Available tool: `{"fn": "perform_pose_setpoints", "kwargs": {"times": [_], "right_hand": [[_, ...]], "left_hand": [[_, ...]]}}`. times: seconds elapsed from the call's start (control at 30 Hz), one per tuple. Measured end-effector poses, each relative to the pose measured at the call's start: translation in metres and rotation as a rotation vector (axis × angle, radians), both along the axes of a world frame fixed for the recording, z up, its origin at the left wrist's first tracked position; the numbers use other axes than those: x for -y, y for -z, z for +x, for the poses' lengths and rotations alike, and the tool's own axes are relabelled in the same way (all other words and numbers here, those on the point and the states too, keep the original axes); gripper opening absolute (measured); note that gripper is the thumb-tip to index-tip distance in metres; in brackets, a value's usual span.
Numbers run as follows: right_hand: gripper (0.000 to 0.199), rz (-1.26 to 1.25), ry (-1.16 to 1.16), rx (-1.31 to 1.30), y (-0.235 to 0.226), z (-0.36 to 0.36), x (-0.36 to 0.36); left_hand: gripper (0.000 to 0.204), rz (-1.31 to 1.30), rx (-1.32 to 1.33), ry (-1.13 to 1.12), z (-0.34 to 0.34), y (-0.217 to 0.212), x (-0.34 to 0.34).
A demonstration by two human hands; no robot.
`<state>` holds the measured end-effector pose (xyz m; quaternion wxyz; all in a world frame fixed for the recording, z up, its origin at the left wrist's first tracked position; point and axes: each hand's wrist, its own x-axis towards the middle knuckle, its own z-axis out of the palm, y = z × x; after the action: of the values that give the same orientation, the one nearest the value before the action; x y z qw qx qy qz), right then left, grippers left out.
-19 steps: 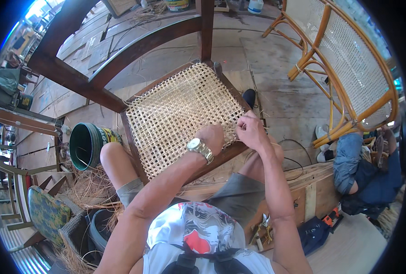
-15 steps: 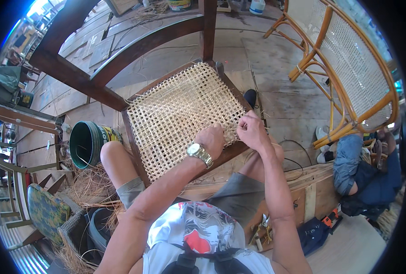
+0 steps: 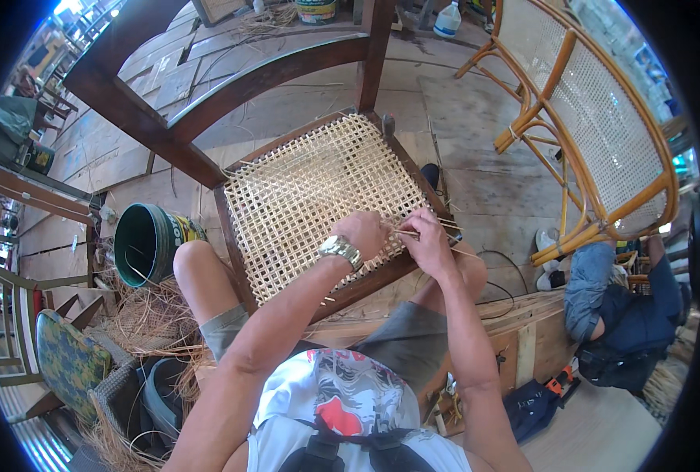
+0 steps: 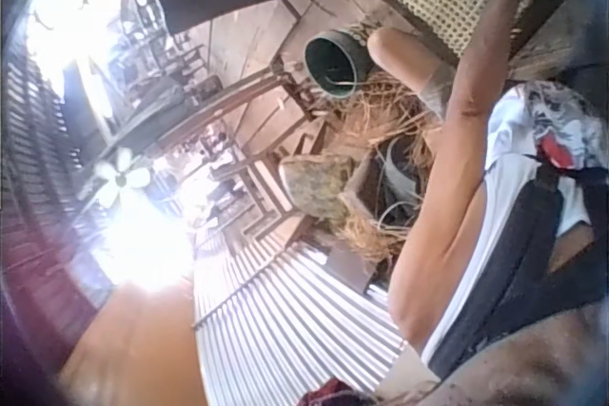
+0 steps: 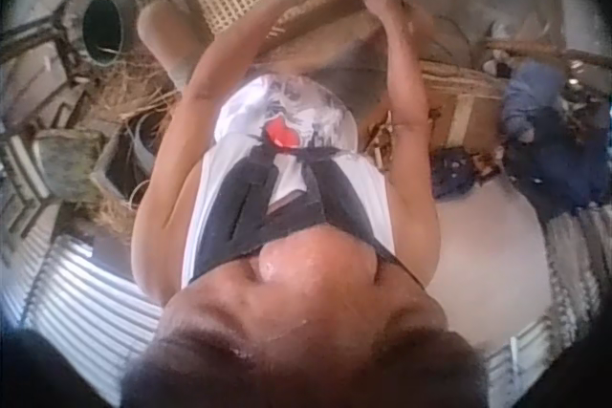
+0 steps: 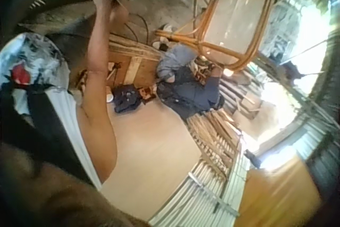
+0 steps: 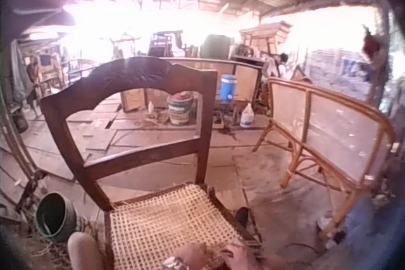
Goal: The recorder is weaving a chair seat by hand using long strips of cane or wicker material, pulling them through the frame and securing the weave.
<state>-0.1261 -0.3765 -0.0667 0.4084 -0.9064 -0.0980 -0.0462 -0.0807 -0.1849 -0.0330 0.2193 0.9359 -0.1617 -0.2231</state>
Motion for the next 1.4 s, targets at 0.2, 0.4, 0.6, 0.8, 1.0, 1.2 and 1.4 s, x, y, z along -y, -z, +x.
{"fn": "perform_pose_setpoints", "kwargs": {"times": [0.2,0.4,0.6,0.8,1.0,1.2,1.4], "right_hand": [[0.020,0.041,0.084,-0.105,-0.015,-0.014,0.002],[0.017,-0.066,0.035,0.092,-0.002,-0.007,-0.054],[0.012,0.001,-0.086,0.120,0.001,0.000,-0.061],[0.010,0.006,-0.126,0.038,-0.007,0.028,-0.113],[0.006,0.138,-0.170,0.141,-0.017,0.099,-0.266],[0.008,-0.204,-0.304,-0.098,-0.038,0.090,-0.277],[0.016,-0.173,-0.224,-0.310,-0.045,0.051,-0.121]], "left_hand": [[0.036,0.106,0.242,-0.381,0.017,-0.021,-0.134],[0.036,-0.317,0.411,-0.151,-0.023,-0.055,-0.096],[0.028,-0.303,0.396,0.090,-0.014,0.015,-0.060],[0.024,-0.255,0.317,0.032,0.006,0.013,-0.106],[0.024,-0.183,0.493,-0.361,0.033,-0.018,-0.236],[0.026,-0.081,0.574,-0.345,0.030,-0.027,-0.284],[0.030,-0.048,0.620,-0.521,0.043,0.001,-0.292]]}}
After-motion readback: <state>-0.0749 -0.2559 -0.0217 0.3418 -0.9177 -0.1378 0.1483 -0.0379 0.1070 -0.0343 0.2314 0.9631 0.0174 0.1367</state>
